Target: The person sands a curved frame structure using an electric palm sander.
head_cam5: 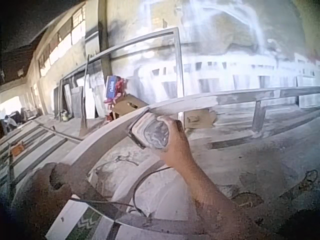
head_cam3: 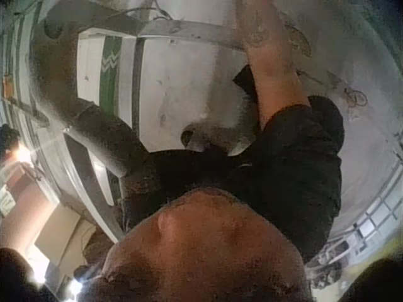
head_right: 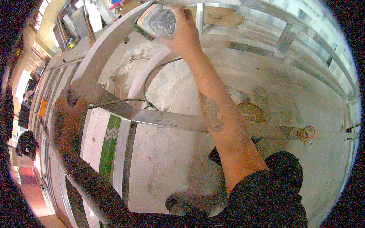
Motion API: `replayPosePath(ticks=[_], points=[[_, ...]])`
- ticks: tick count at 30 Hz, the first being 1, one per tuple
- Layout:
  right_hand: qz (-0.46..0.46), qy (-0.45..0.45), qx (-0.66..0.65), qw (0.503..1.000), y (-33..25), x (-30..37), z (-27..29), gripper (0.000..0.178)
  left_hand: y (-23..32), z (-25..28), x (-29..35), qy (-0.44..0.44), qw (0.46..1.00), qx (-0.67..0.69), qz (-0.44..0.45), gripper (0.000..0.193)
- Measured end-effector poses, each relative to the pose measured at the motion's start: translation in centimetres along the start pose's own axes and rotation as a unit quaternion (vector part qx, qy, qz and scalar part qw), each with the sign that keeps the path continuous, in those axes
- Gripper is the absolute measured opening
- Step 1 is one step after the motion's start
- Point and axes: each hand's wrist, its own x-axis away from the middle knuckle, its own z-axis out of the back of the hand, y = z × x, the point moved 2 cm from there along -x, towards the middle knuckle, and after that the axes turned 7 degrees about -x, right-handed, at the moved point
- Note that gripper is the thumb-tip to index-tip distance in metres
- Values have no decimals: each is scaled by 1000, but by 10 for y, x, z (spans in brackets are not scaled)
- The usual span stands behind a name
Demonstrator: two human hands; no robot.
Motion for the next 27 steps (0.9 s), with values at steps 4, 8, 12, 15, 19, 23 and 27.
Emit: replayPosePath(ticks=[4,8,12,15,19,23,27], points=[[2,-29,-20,999,-4,3,0,88,3,-2,0,10,1000,-24,3,68],[37,-34,-51,997,-19,0,-9,88,2,14,9,15,999,-32,27,67],[3,-15,-15,1000,-7,6,0,87,3,1,3,15,1000,-11,5,66],[-12,-3,7,1000,2,3,4,87,4,0,4,21,1000,-17,12,64],[-23,6,32,999,9,-1,5,87,3,3,6,25,1000,5,2,64],[-38,25,28,999,21,-2,10,88,-1,-5,-1,14,1000,5,-2,63],[-40,57,57,996,24,-4,7,90,0,8,5,-1,1000,-17,13,63]])
